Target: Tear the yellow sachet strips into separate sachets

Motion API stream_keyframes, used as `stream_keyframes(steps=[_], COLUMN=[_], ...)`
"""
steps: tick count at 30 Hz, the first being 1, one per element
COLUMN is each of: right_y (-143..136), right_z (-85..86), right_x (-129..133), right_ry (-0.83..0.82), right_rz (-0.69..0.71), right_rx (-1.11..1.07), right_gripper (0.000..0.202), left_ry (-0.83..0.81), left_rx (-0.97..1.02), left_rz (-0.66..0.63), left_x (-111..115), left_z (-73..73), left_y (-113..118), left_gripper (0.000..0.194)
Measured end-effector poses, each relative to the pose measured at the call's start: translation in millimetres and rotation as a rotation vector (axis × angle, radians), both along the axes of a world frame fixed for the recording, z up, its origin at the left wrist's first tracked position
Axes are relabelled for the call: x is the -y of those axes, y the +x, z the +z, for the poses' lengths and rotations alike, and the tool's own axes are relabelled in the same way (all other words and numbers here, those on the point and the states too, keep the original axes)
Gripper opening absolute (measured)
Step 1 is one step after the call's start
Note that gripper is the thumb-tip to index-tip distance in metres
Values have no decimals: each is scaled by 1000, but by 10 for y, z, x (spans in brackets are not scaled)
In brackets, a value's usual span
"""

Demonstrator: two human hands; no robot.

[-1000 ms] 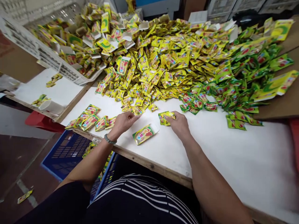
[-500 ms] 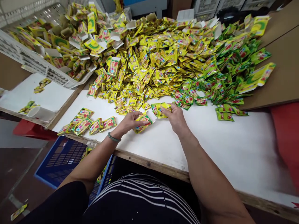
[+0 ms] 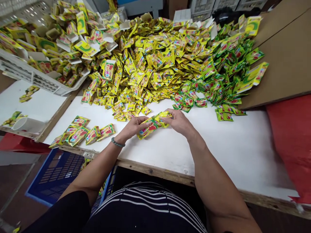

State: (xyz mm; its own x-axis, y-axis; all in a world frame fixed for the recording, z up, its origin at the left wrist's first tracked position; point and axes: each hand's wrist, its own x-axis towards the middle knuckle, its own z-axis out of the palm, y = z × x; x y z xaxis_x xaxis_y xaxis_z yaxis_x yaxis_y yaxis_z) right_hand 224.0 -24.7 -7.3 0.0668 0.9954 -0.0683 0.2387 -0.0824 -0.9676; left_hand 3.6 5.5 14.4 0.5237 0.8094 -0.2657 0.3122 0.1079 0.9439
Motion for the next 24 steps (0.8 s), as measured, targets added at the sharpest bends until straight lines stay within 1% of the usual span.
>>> stream_keyframes(steps=[2, 3, 6, 9, 11, 13, 15, 17, 19, 21, 24], right_y=[0, -9, -83, -205, -279, -329, -356, -373, -391, -415, -462], right_z=[48, 67, 82, 38, -12, -66, -117, -158, -191, -218, -250], right_x=[12, 13, 9, 2, -2, -8, -11, -8, 3, 17, 28], right_ry=[-40, -46, 11, 71, 80, 93, 135, 179, 201, 190, 139], right_rz=[84, 89, -12, -118, -157, -179, -195, -176, -111, -52, -43], right_rx=[20, 34, 50, 40, 45, 63, 102, 150, 187, 195, 186], right_gripper=[32, 32, 33, 35, 35, 37, 38, 37, 33, 31, 34], left_ry=[-8, -24, -101, -182, -221, -229, -217, -218, -245, -269, -250], left_rx=[-6, -7, 27, 127, 189, 221, 225, 231, 242, 245, 229], left_rz=[-24, -36, -14, 90, 141, 144, 120, 112, 140, 174, 181], left_x=[38, 57, 101, 110, 102, 93, 88, 85, 83, 81, 75], left_z=[-35, -53, -99, -129, -144, -156, -164, -168, -172, -184, -219], left_y=[19, 30, 64, 87, 92, 92, 90, 85, 76, 70, 75], left_gripper=[42, 42, 46, 50, 51, 52, 53, 52, 51, 52, 55])
